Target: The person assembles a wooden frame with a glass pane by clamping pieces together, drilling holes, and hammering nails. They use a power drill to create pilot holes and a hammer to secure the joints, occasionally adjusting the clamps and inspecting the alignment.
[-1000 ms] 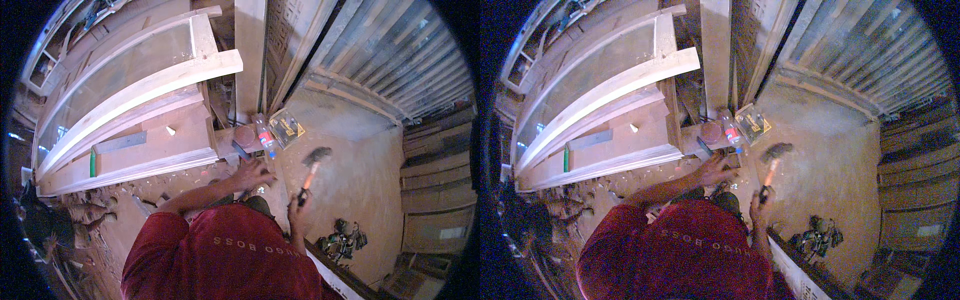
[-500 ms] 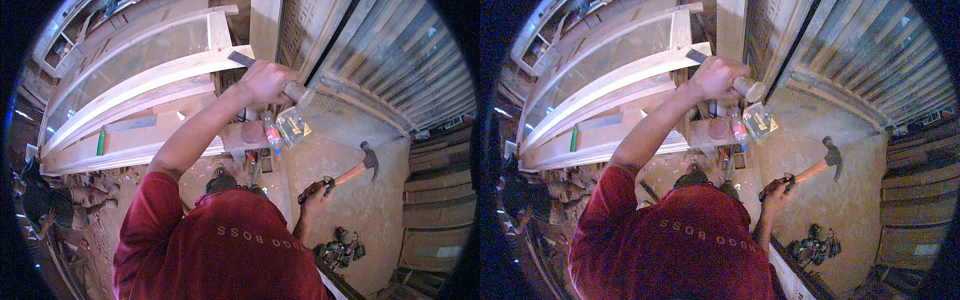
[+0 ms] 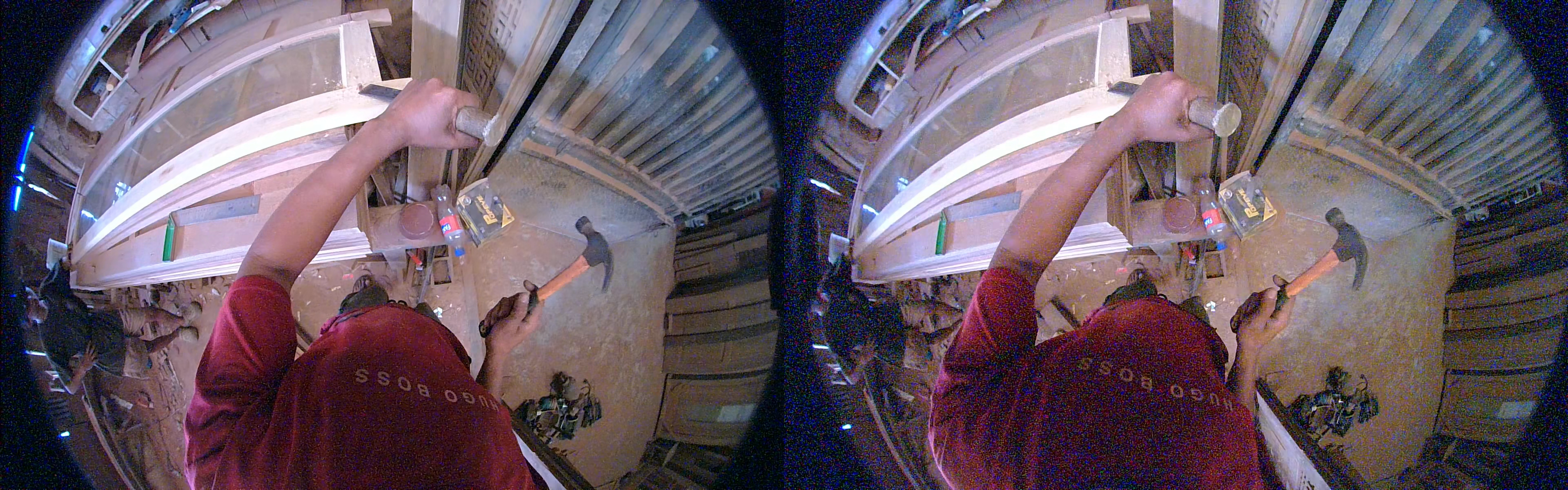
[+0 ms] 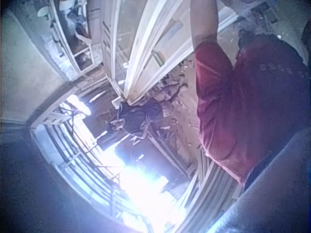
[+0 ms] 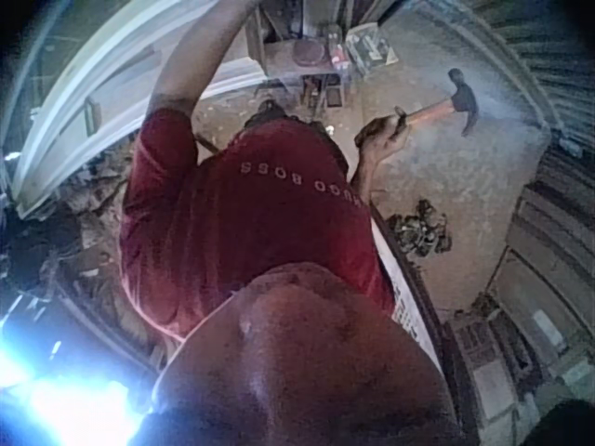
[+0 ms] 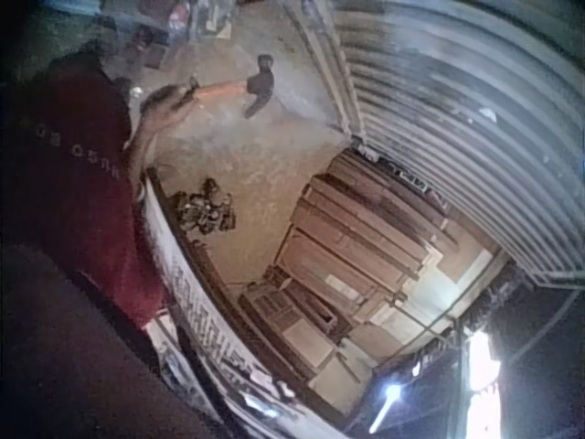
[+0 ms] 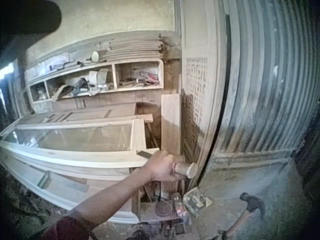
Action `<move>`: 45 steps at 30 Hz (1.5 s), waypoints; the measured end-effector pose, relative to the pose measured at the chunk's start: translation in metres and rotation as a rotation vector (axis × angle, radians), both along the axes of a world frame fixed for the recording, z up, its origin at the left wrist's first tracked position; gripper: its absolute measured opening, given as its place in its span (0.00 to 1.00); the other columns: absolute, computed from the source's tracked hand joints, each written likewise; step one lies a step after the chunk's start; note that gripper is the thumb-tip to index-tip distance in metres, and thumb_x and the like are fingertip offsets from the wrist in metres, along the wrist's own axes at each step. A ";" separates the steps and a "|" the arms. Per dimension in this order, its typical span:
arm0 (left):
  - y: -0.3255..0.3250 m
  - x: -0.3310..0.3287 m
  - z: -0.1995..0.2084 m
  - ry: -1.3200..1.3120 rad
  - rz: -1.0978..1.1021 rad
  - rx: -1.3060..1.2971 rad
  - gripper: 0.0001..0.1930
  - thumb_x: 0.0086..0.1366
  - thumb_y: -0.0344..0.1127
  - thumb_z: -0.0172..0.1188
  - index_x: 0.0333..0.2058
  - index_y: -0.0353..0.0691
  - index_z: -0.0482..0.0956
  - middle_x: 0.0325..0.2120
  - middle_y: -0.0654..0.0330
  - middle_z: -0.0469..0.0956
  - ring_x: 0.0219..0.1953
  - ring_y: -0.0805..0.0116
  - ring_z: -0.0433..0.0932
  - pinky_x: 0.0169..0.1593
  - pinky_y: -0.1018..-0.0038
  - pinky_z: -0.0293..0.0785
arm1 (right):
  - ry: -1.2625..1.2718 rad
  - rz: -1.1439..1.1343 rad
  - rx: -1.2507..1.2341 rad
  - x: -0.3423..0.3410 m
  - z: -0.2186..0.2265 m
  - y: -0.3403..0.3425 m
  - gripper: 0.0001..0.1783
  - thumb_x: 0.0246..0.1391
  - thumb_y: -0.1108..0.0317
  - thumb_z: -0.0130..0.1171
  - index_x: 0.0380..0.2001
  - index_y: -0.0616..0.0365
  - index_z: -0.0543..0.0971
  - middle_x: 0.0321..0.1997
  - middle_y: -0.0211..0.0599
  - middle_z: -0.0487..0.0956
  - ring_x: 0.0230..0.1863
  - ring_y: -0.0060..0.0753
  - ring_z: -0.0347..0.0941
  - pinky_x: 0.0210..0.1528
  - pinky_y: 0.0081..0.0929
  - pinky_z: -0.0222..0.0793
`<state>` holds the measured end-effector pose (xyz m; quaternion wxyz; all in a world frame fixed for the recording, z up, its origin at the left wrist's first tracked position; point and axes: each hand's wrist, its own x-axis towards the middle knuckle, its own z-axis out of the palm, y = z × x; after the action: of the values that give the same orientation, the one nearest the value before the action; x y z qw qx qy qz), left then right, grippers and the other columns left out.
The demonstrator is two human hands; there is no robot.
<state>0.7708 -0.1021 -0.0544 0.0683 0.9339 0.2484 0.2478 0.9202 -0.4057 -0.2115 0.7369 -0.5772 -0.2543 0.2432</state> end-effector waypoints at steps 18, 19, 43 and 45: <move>0.002 -0.001 -0.004 -0.003 0.024 0.005 0.15 0.40 0.38 0.69 0.28 0.44 0.77 0.24 0.53 0.79 0.30 0.49 0.80 0.35 0.59 0.76 | -0.241 0.209 0.139 -0.045 0.012 0.094 0.20 0.63 0.51 0.50 0.28 0.58 0.68 0.15 0.30 0.65 0.15 0.22 0.62 0.17 0.26 0.58; 0.005 0.001 -0.005 0.020 0.036 0.011 0.15 0.40 0.38 0.69 0.28 0.44 0.77 0.24 0.54 0.79 0.30 0.49 0.80 0.35 0.59 0.76 | -0.520 0.188 0.087 -0.047 0.013 0.100 0.20 0.63 0.50 0.50 0.27 0.57 0.68 0.13 0.30 0.64 0.13 0.22 0.60 0.15 0.26 0.57; 0.210 -0.058 0.005 0.153 -0.149 0.118 0.15 0.45 0.32 0.67 0.34 0.40 0.77 0.33 0.50 0.80 0.38 0.47 0.80 0.41 0.56 0.76 | 0.083 0.009 0.205 -0.064 0.045 0.121 0.16 0.63 0.55 0.52 0.30 0.53 0.61 0.10 0.25 0.56 0.06 0.18 0.51 0.06 0.23 0.49; 0.232 -0.059 0.003 0.180 -0.142 0.017 0.16 0.46 0.31 0.66 0.36 0.39 0.77 0.34 0.49 0.80 0.40 0.47 0.79 0.43 0.57 0.76 | 0.105 -0.023 0.166 -0.077 0.045 0.127 0.16 0.63 0.56 0.52 0.30 0.53 0.61 0.10 0.25 0.56 0.06 0.18 0.51 0.06 0.23 0.49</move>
<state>0.7119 0.1299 -0.0513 0.0553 0.9682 0.1845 0.1594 0.8428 -0.2789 -0.1666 0.7972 -0.5036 -0.2279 0.2429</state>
